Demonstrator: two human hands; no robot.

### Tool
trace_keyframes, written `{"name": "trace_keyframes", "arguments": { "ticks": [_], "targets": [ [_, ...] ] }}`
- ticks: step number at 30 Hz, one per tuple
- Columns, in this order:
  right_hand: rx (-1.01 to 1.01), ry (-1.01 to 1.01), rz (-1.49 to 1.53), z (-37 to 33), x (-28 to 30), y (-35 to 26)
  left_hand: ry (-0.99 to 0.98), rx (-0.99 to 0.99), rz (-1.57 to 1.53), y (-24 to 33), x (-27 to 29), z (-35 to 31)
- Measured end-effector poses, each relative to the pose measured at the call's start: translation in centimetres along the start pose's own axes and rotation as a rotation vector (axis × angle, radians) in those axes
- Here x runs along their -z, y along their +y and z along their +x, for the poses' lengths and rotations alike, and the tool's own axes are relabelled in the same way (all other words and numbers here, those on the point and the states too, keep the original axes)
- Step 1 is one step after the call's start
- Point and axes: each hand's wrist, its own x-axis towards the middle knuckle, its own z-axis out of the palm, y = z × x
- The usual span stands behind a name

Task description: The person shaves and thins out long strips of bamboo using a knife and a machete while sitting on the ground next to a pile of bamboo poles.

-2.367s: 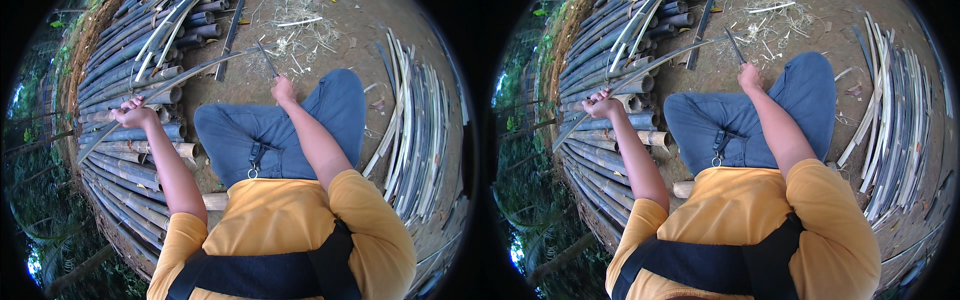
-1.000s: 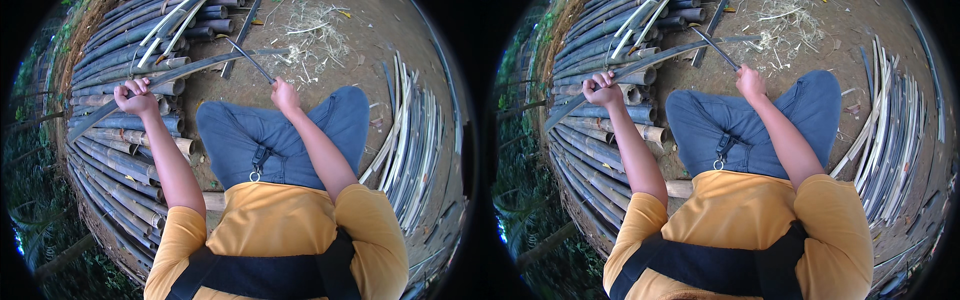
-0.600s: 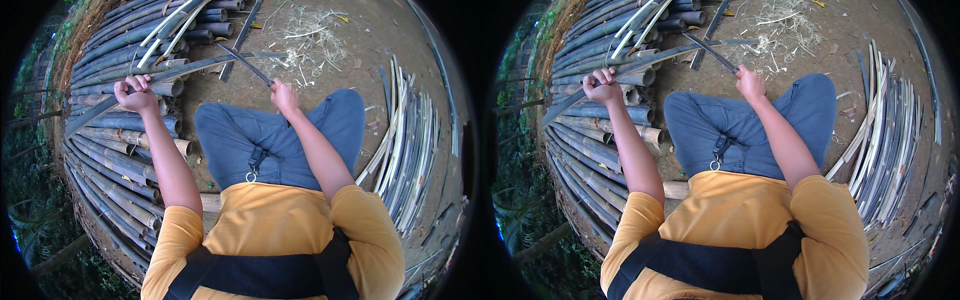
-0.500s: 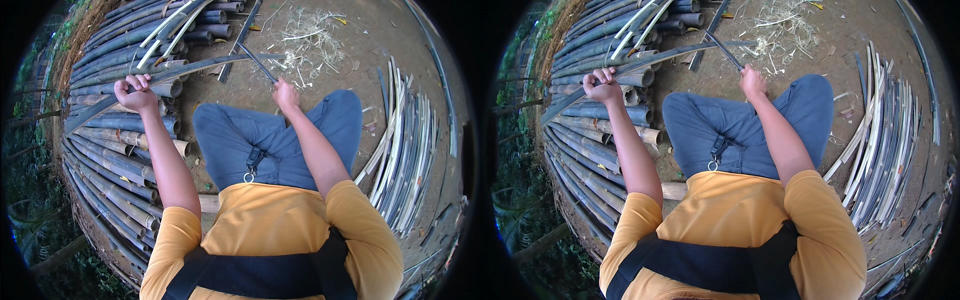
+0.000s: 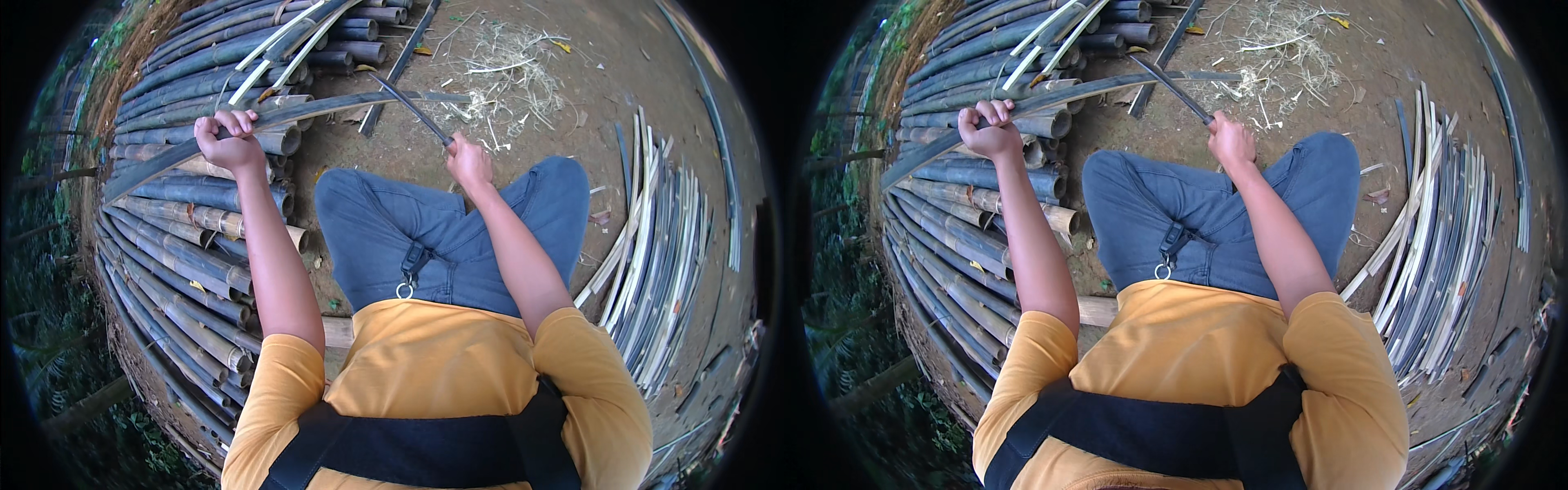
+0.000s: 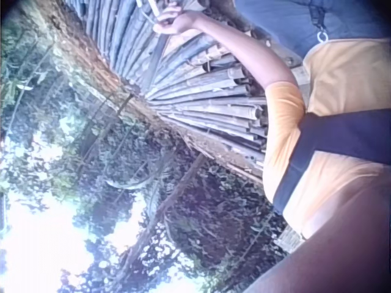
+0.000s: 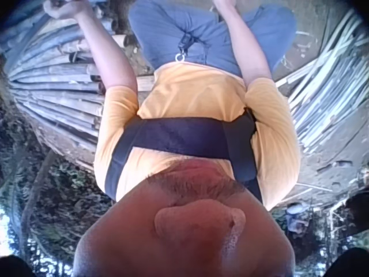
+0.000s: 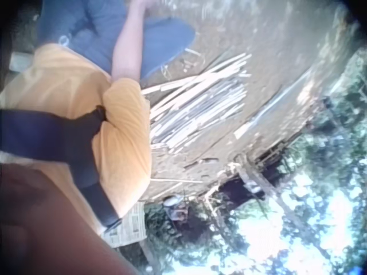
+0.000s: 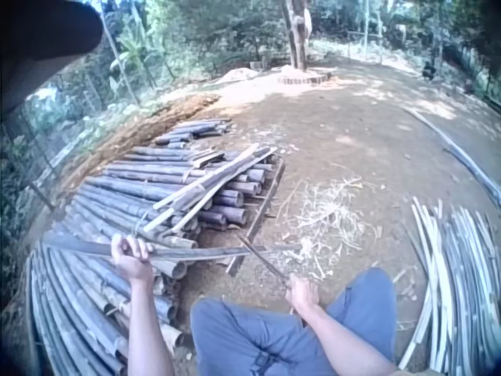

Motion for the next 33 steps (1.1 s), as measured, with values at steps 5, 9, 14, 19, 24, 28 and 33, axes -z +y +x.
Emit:
{"name": "trace_keyframes", "arguments": {
  "ticks": [5, 9, 14, 19, 24, 28, 33],
  "targets": [
    [-0.094, 0.074, 0.001, 1.1, -0.3, 0.4, -0.007, 0.008, -0.029, -0.4, 0.1, 0.3],
    [0.046, -0.006, -0.044, 0.0, 0.7, -0.8, -0.023, -0.015, 0.008, 0.0, 0.5, 0.1],
    [-0.146, 0.082, 0.022, 2.3, -1.4, 2.1, -0.033, -0.010, -0.013, -0.1, -0.9, 0.5],
    [-0.051, -0.019, 0.071, 0.0, 0.7, -1.4, -0.019, -0.015, 0.006, 0.2, -0.1, 0.2],
    [-0.165, 0.049, 0.088, 1.4, -0.8, 0.7, -0.054, -0.018, -0.002, -0.1, -1.4, 0.2],
    [-0.087, -0.033, 0.038, -0.2, 0.5, -1.4, -0.047, -0.021, 0.002, 0.0, -0.3, 0.3],
    [-0.186, 0.034, 0.110, 2.0, -1.1, 1.8, -0.032, -0.008, -0.004, -0.1, -1.6, 0.3]
  ]
}}
